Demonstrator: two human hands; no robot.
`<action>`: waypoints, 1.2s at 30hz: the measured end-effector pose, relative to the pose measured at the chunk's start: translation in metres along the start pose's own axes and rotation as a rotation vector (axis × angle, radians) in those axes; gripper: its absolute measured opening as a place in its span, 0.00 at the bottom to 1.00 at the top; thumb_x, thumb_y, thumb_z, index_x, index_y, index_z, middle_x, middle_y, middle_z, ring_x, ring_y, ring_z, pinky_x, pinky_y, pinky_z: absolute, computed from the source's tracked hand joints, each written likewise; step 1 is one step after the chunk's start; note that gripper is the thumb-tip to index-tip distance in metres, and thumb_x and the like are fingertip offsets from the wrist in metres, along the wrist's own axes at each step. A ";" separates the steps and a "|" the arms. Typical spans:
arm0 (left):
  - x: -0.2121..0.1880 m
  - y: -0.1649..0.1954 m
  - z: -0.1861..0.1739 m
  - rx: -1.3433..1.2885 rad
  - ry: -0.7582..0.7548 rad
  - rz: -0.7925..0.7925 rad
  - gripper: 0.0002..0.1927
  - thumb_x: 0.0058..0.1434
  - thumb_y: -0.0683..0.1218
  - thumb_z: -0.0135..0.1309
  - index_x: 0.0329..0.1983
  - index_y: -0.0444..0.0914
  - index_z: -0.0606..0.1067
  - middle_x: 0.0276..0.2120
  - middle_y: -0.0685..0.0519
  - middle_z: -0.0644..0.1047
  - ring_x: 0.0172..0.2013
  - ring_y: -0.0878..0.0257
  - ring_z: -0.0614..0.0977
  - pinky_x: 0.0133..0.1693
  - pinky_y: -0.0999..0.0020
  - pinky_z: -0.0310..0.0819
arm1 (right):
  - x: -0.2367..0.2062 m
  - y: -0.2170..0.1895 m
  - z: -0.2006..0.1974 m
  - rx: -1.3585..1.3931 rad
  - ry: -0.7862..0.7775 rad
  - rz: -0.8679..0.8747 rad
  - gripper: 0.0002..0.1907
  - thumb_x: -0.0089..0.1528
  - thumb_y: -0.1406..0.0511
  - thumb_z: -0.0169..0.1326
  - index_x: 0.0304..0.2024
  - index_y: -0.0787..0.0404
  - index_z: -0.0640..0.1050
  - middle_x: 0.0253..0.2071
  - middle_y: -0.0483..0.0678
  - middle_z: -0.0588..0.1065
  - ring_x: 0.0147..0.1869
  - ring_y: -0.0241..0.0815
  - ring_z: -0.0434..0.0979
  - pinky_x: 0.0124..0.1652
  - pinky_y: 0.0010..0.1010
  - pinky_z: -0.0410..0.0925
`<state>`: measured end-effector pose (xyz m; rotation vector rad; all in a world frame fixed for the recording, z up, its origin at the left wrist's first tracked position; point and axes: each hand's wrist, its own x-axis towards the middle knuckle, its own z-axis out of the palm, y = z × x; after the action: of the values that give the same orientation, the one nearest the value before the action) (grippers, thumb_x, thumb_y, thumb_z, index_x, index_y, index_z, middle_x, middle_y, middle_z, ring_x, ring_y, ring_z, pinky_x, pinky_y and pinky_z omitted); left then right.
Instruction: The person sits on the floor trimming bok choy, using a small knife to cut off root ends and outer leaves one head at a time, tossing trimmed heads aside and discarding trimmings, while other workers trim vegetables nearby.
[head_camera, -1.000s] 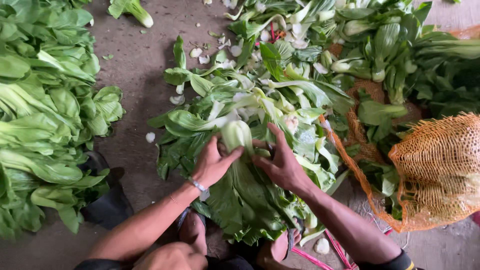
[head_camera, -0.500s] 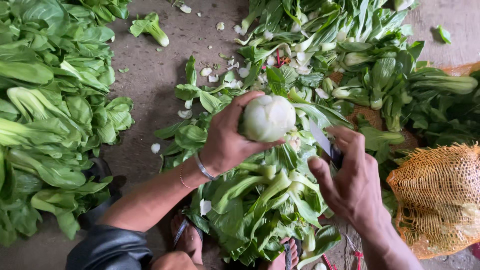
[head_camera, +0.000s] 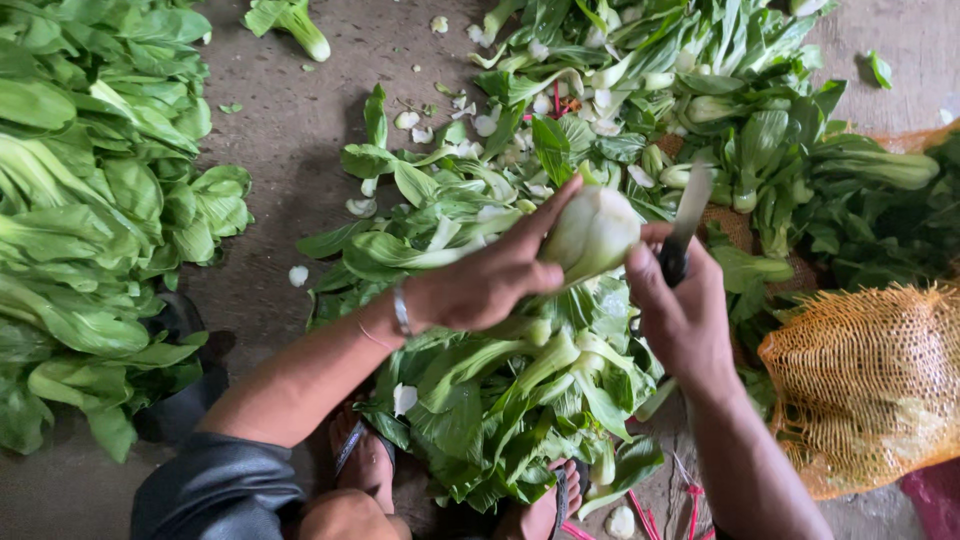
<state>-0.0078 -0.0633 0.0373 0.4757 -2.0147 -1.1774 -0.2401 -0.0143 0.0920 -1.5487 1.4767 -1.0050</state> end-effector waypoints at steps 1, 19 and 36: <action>0.003 -0.005 -0.005 -0.031 -0.003 0.039 0.44 0.78 0.51 0.50 0.80 0.38 0.33 0.80 0.35 0.48 0.78 0.41 0.56 0.78 0.52 0.52 | 0.004 0.001 -0.003 0.110 -0.016 0.086 0.23 0.67 0.51 0.56 0.50 0.65 0.75 0.26 0.37 0.66 0.27 0.29 0.61 0.27 0.23 0.56; 0.055 0.007 -0.029 0.018 -0.134 -0.105 0.62 0.50 0.67 0.69 0.77 0.36 0.51 0.66 0.42 0.71 0.66 0.52 0.75 0.69 0.56 0.67 | 0.019 -0.023 -0.011 -0.139 0.064 -0.092 0.38 0.60 0.40 0.63 0.49 0.68 0.77 0.37 0.45 0.78 0.39 0.33 0.74 0.41 0.27 0.68; 0.051 -0.010 -0.042 0.163 -0.284 0.081 0.42 0.52 0.58 0.73 0.61 0.43 0.62 0.48 0.46 0.81 0.40 0.53 0.86 0.45 0.63 0.81 | 0.017 -0.010 -0.029 -0.575 -0.138 -0.320 0.30 0.52 0.47 0.66 0.39 0.67 0.79 0.22 0.49 0.75 0.23 0.38 0.75 0.28 0.33 0.69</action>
<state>-0.0100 -0.1248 0.0622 0.3151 -2.3639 -1.0842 -0.2621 -0.0311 0.1133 -2.2707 1.5275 -0.6459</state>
